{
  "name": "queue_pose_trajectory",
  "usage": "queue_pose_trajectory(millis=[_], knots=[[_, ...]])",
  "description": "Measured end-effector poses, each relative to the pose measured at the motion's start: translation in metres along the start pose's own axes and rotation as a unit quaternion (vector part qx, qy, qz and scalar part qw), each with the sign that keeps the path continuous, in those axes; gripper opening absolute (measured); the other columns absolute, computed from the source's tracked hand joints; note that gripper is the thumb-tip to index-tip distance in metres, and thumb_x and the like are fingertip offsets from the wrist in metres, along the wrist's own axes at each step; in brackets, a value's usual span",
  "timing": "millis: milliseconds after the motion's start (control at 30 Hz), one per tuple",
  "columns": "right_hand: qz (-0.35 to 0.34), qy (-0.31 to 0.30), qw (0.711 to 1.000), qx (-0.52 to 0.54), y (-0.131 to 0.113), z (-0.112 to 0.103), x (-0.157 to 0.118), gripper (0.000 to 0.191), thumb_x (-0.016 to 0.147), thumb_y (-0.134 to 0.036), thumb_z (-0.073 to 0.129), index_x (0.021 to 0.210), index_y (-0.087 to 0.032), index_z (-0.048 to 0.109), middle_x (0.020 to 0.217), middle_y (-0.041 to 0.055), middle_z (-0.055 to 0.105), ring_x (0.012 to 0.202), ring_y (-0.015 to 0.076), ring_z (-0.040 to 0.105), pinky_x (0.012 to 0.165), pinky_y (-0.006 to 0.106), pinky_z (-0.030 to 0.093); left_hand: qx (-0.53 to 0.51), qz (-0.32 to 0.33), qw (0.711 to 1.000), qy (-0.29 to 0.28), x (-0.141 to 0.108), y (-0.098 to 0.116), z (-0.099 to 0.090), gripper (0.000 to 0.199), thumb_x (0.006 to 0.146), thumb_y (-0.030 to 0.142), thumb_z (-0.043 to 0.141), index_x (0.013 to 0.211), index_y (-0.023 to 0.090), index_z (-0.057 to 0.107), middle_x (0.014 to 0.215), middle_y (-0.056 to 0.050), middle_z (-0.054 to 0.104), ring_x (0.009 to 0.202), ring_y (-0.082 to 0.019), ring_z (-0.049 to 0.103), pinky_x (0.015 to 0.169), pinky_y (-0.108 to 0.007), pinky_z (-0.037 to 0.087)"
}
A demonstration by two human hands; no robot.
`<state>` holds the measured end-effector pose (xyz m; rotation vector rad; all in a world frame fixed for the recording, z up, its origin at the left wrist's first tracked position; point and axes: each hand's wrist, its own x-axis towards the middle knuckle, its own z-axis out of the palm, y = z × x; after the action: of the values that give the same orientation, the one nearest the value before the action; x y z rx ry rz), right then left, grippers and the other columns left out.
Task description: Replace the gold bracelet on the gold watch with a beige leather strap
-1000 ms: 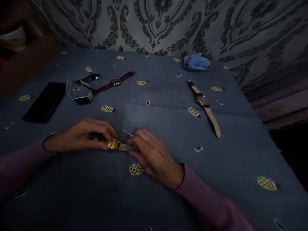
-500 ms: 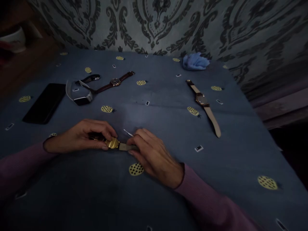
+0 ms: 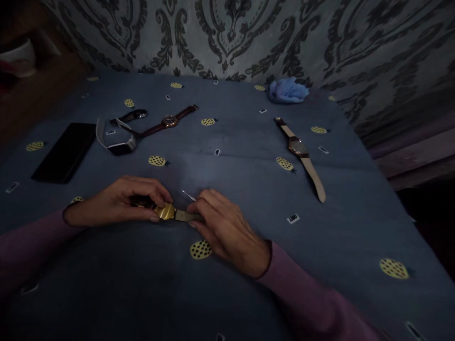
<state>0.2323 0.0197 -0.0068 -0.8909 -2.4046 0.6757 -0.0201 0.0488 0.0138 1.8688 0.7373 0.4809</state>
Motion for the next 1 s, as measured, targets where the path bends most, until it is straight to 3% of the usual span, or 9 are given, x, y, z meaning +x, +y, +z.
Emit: queue_pose_trajectory(millis=[567,1000], knots=[[-0.011,0.012,1.0,-0.015,0.0,0.003,0.0009,0.006,0.094,-0.016,0.052,0.093,-0.015,0.058,0.083,0.0064,0.058,0.077,0.0189,0.054,0.066,0.03,0.048,0.025,0.032,0.999,0.008,0.0005,0.0009,0.0018,0.008,0.085,0.022,0.069,0.088,0.014,0.068,0.095,-0.005,0.069,0.089,-0.016,0.065,0.078,-0.026,0.052],[-0.06,0.032,0.998,0.0,-0.0005,0.0038,0.0005,0.026,0.097,-0.01,0.045,0.109,-0.016,0.067,0.078,0.0032,0.063,0.069,0.0151,0.055,0.067,0.031,0.05,0.052,0.047,0.997,0.017,-0.0015,0.0009,0.0042,0.007,0.086,0.022,0.068,0.088,0.015,0.068,0.095,-0.006,0.069,0.088,-0.015,0.065,0.079,-0.027,0.052]])
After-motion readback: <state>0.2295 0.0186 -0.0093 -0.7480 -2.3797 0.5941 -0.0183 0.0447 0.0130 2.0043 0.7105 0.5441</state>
